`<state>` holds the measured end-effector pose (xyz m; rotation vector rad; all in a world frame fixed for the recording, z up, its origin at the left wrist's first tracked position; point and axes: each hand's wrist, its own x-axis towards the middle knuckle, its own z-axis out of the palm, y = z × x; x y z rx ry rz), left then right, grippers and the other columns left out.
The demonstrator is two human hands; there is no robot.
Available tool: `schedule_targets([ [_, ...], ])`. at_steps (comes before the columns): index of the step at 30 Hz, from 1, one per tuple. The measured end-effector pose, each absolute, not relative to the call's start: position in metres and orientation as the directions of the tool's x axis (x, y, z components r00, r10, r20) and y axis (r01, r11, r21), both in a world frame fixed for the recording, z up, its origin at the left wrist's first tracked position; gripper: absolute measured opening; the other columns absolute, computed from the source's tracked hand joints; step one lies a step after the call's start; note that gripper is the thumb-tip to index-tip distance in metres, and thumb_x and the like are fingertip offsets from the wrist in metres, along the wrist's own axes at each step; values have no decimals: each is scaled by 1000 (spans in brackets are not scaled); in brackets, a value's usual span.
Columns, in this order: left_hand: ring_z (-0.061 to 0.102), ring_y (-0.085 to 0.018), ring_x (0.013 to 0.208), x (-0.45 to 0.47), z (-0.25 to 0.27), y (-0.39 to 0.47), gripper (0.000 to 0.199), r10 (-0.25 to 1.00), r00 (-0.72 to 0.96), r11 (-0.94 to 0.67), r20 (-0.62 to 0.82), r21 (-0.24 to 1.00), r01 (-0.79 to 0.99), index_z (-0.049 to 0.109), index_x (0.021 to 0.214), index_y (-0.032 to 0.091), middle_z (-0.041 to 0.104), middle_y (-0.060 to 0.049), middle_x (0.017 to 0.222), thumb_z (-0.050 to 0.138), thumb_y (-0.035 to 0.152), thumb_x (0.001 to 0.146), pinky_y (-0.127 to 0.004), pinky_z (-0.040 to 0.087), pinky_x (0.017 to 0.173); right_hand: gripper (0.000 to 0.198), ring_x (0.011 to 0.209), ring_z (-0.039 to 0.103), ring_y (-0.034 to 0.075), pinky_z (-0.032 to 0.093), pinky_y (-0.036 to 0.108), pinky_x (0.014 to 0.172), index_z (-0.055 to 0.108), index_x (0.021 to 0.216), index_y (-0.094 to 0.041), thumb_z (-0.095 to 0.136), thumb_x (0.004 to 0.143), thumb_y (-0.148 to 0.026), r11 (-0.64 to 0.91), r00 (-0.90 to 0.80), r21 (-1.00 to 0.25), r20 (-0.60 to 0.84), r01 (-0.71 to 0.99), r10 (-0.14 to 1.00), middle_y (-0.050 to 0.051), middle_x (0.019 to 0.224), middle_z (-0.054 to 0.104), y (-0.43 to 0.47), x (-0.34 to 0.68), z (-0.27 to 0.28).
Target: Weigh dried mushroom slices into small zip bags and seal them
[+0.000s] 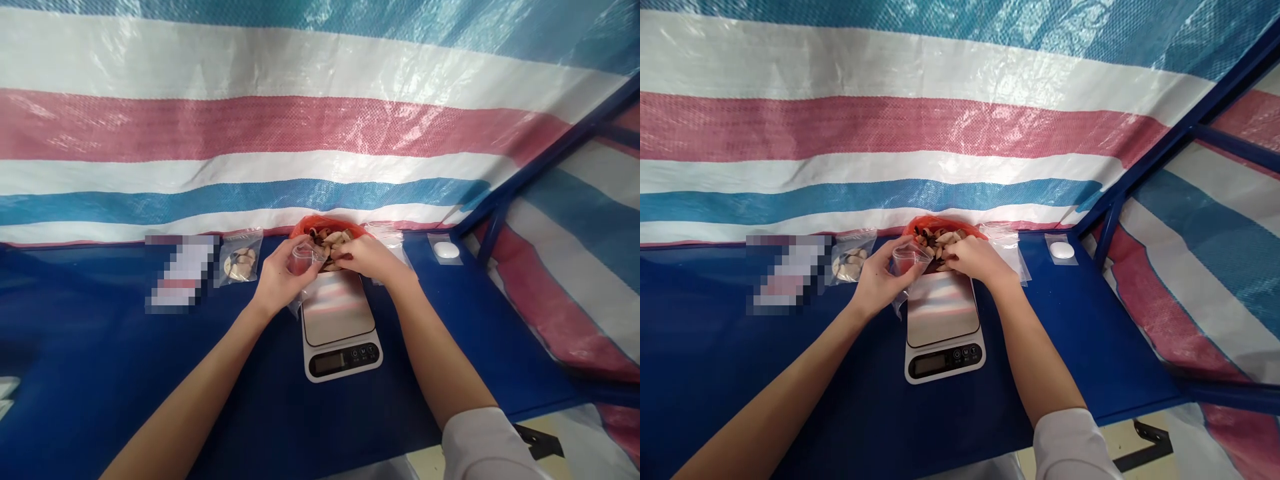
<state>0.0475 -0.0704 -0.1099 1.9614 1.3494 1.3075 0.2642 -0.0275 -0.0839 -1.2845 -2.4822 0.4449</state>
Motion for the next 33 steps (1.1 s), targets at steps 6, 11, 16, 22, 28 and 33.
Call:
schedule_targets([
  [6,72,-26,105,43,-116,-71,50,869,126,-478,479,746,463,65,125,19,74,-9,116,70,41,80,-41,56,101,18,80,70,21,47,31,71,82,91,-31,66,90,-23,540,-515,-379,176,751,839,1,89,79,-29,274,-77],
  [11,72,-26,105,42,-117,-71,48,863,125,-489,489,752,442,65,124,18,74,-10,116,70,39,80,-42,56,102,17,90,73,26,51,34,76,81,98,-31,66,92,-30,474,-374,-344,318,811,871,2,102,80,-27,279,-78],
  [16,72,-27,107,42,-117,-71,48,863,131,-492,488,751,441,65,123,18,74,-11,118,70,38,80,-43,55,104,22,101,72,26,54,37,86,79,102,-31,61,93,-24,454,-309,-358,393,816,866,0,119,77,-25,273,-88],
  [22,71,-26,108,43,-117,-72,49,865,139,-492,482,762,421,65,124,16,73,-12,119,71,38,81,-42,55,104,24,108,70,28,55,41,93,76,113,-28,65,91,-28,366,-240,-355,351,860,905,3,127,73,-26,268,-90],
  [28,71,-26,110,43,-118,-73,50,868,156,-492,472,771,405,64,126,16,73,-12,120,71,38,82,-43,54,104,33,110,69,28,55,41,95,70,122,-28,64,90,-25,323,-227,-333,296,886,928,2,132,71,-28,261,-92],
  [33,71,-27,109,43,-116,-73,49,858,165,-509,486,764,397,65,126,15,74,-13,117,71,36,83,-43,54,104,34,115,67,28,54,42,100,71,123,-26,62,91,-23,312,-196,-346,332,885,923,5,138,67,-27,259,-96],
])
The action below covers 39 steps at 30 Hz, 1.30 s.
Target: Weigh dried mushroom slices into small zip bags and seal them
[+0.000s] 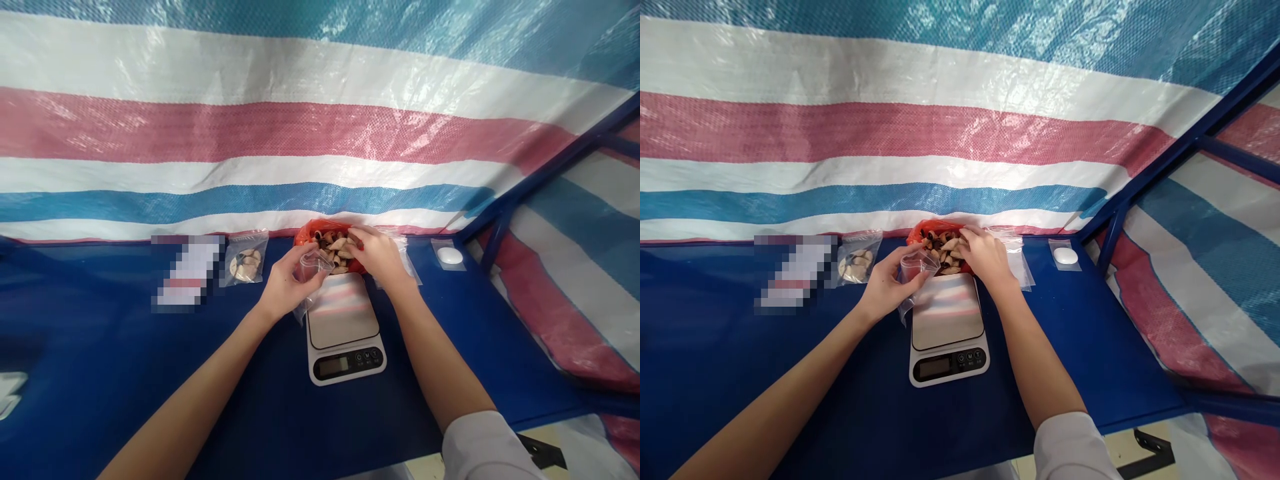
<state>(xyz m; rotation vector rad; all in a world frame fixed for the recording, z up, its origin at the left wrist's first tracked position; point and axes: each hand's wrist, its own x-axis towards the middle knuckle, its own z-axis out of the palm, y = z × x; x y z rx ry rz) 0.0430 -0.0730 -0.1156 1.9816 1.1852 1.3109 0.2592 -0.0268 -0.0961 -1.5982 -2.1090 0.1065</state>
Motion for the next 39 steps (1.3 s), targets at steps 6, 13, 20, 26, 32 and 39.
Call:
schedule_targets([
  [6,71,-26,109,43,-115,-73,48,860,168,-507,482,765,397,65,125,16,73,-12,119,71,36,82,-42,54,104,32,114,68,27,56,42,99,73,118,-25,60,90,-18,331,-214,-330,343,884,915,6,136,68,-25,258,-104],
  [13,70,-26,111,43,-115,-73,50,865,165,-500,474,781,376,65,127,14,73,-14,120,71,37,84,-42,52,106,28,107,71,26,57,40,95,75,112,-25,62,89,-17,378,-223,-374,396,847,891,5,132,70,-25,259,-103],
  [20,71,-27,106,40,-117,-71,48,861,140,-503,489,782,367,65,125,16,73,-12,117,72,38,83,-44,54,102,27,103,73,27,57,41,92,75,114,-27,64,90,-20,408,-227,-434,411,803,883,3,117,77,-29,253,-97],
  [26,71,-27,108,40,-121,-70,50,881,123,-468,456,809,354,65,125,16,73,-12,117,73,41,82,-44,53,103,24,101,74,26,56,40,94,77,108,-25,68,86,-19,415,-245,-559,356,718,902,5,111,79,-26,257,-97],
  [32,70,-29,112,41,-120,-70,51,884,144,-466,445,809,359,65,125,16,73,-14,120,74,41,82,-46,52,105,18,93,76,23,58,36,90,78,101,-25,71,84,-24,431,-274,-711,333,555,902,2,104,80,-29,266,-84],
  [39,69,-30,116,44,-122,-72,57,887,166,-461,430,807,369,65,128,16,72,-13,126,75,45,80,-44,53,106,16,87,74,20,57,30,80,78,99,-24,71,86,-28,490,-355,-711,346,505,868,1,100,79,-47,261,-59],
])
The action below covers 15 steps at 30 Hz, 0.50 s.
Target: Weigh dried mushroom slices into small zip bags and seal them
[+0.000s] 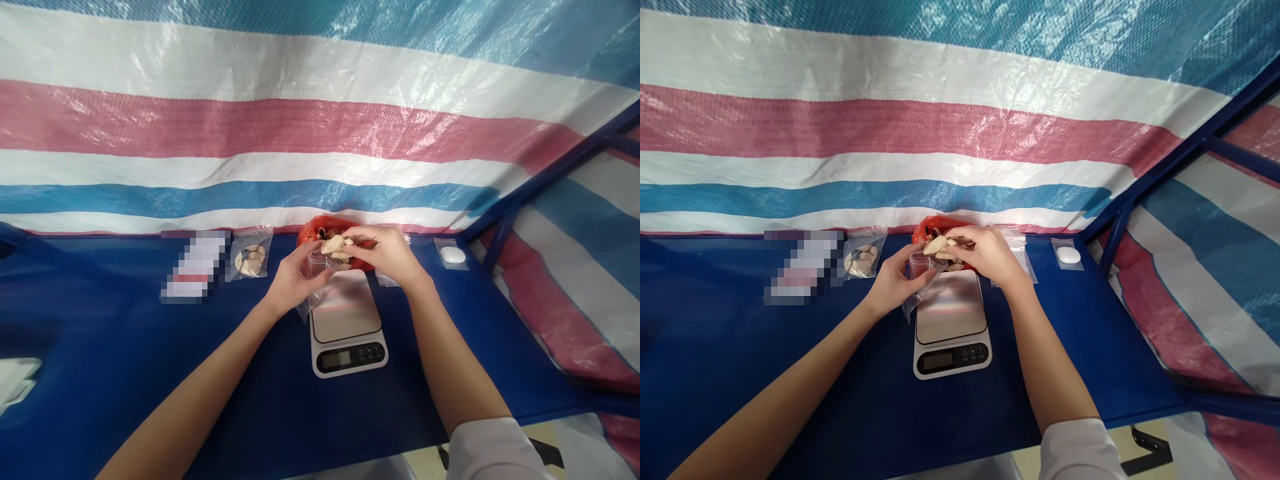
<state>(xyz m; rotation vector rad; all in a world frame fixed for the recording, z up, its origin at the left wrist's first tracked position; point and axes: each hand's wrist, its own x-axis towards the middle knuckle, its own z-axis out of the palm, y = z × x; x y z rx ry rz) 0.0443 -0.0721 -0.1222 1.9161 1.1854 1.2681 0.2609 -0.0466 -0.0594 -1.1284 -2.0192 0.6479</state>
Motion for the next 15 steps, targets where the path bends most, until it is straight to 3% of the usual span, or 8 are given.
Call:
schedule_targets([
  [5,68,-31,117,46,-120,-74,58,891,196,-454,410,823,341,65,129,15,71,-14,128,75,44,80,-45,52,107,13,75,68,15,49,25,70,77,97,-23,66,90,-24,553,-467,-588,310,591,828,0,90,77,-55,254,-49],
  [15,69,-30,116,48,-121,-74,59,901,192,-433,389,842,322,65,129,14,72,-15,126,75,44,79,-44,53,105,19,85,69,17,49,28,77,77,99,-23,64,89,-14,632,-550,-477,319,611,772,2,97,77,-58,254,-46],
])
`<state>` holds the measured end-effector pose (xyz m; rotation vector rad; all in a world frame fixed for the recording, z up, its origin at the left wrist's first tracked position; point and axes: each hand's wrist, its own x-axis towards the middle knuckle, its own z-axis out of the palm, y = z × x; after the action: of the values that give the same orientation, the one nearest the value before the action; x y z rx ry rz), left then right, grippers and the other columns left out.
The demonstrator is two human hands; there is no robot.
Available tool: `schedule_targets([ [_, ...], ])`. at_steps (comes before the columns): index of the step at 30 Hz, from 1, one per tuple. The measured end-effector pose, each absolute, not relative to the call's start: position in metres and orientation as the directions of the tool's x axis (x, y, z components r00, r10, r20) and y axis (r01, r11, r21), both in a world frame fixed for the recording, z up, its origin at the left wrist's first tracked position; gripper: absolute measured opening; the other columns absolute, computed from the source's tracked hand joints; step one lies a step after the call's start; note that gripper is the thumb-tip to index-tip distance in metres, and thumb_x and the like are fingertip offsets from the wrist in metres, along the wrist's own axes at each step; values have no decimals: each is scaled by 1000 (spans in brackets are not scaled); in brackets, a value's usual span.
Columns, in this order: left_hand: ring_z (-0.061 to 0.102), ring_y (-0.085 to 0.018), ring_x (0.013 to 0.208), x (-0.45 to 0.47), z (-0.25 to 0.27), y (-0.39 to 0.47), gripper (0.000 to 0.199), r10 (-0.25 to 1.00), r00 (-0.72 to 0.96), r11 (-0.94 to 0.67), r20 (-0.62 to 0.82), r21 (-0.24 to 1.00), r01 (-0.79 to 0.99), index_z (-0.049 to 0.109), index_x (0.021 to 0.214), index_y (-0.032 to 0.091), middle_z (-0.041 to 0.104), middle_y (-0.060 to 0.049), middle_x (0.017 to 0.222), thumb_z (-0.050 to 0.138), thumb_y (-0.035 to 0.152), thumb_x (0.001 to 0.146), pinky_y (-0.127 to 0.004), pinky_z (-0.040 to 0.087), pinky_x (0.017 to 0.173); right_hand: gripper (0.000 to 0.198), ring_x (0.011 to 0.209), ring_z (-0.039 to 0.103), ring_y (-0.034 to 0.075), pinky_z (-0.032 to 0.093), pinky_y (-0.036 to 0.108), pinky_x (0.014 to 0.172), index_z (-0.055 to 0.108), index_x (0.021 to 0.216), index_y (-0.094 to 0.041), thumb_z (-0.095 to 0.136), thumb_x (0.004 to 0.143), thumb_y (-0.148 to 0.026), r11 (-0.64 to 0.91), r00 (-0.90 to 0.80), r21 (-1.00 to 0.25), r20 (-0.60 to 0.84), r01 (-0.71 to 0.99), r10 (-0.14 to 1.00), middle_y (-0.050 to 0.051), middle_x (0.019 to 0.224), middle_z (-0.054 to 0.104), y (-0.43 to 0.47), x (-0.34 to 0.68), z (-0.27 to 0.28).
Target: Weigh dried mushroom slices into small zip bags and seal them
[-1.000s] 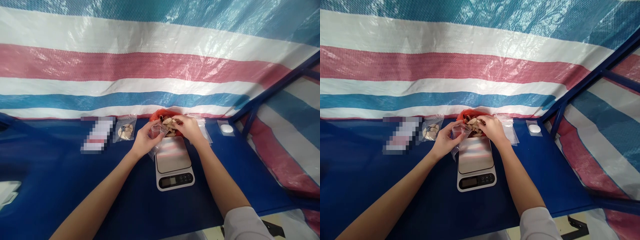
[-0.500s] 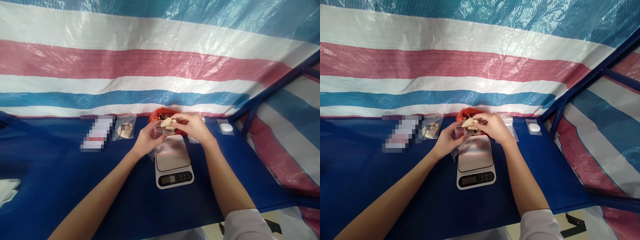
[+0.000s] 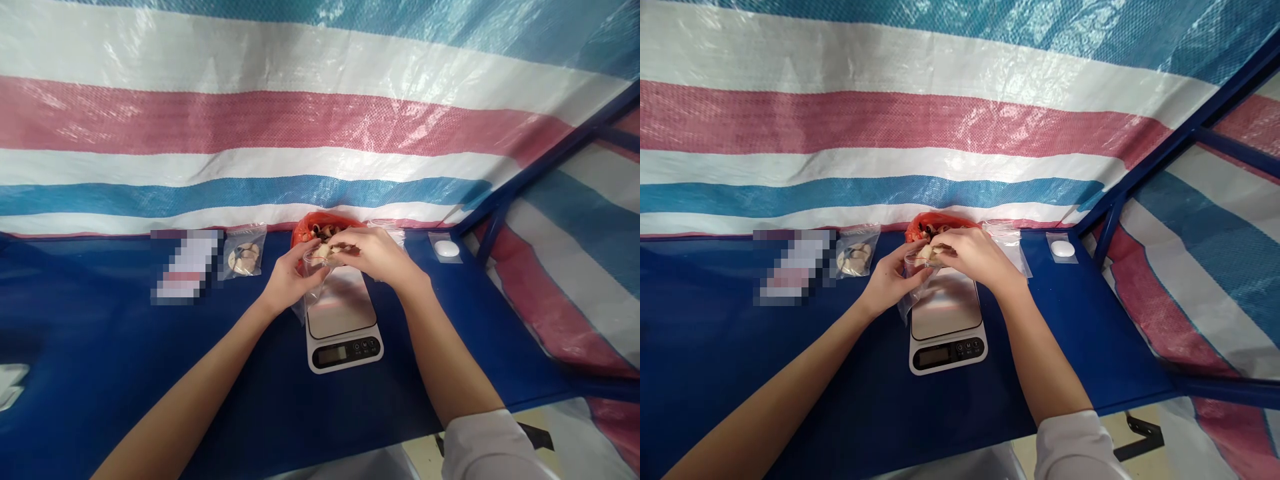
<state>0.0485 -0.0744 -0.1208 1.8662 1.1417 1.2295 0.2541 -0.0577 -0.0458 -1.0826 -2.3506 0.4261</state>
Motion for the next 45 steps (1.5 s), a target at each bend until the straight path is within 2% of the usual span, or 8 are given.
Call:
schedule_targets([
  [9,69,-31,115,52,-120,-77,59,905,211,-422,369,838,345,64,131,16,72,-13,126,75,44,80,-44,56,101,18,84,67,16,48,27,75,78,99,-24,65,89,-16,646,-596,-488,280,587,752,2,96,75,-54,249,-51],
  [15,62,-33,128,53,-128,-76,76,893,243,-445,379,827,343,57,142,16,66,-15,137,79,48,76,-47,49,111,21,83,66,16,49,27,74,77,93,-29,63,88,-15,600,-536,-472,279,646,797,-1,95,74,-52,248,-57],
  [20,56,-33,135,52,-133,-75,89,887,285,-450,362,815,365,46,151,19,60,-15,145,82,44,73,-47,47,113,19,78,64,14,47,27,72,77,94,-24,63,88,-14,610,-538,-473,295,636,790,1,93,74,-50,249,-60],
  [24,60,-31,131,50,-134,-74,81,882,264,-468,390,782,412,46,151,17,60,-15,144,76,36,78,-44,49,110,14,77,63,14,45,26,72,77,94,-24,67,87,-17,627,-555,-483,303,610,774,1,90,73,-51,249,-59],
  [29,72,-27,105,49,-130,-75,73,888,248,-459,387,772,439,50,149,18,65,-15,139,72,36,82,-40,60,91,11,74,61,13,45,26,69,77,93,-23,69,87,-18,631,-576,-520,291,575,764,1,88,71,-53,247,-58],
  [34,69,-28,116,51,-130,-78,73,887,232,-461,399,783,417,52,147,18,67,-13,136,73,35,79,-42,55,100,17,83,65,17,48,28,74,78,96,-25,67,88,-16,652,-592,-472,292,594,751,2,95,74,-54,244,-61],
  [38,69,-28,116,51,-130,-78,75,890,202,-456,408,809,371,53,147,18,68,-13,134,75,35,78,-42,55,101,19,86,68,18,52,29,78,79,102,-29,70,88,-21,633,-583,-530,288,564,760,0,95,76,-55,244,-58],
  [45,62,-32,129,49,-129,-77,74,879,185,-476,438,824,309,54,146,17,65,-15,139,77,39,79,-45,49,111,19,92,73,19,57,30,81,79,105,-25,73,87,-24,605,-561,-677,330,420,759,2,104,79,-58,251,-54],
])
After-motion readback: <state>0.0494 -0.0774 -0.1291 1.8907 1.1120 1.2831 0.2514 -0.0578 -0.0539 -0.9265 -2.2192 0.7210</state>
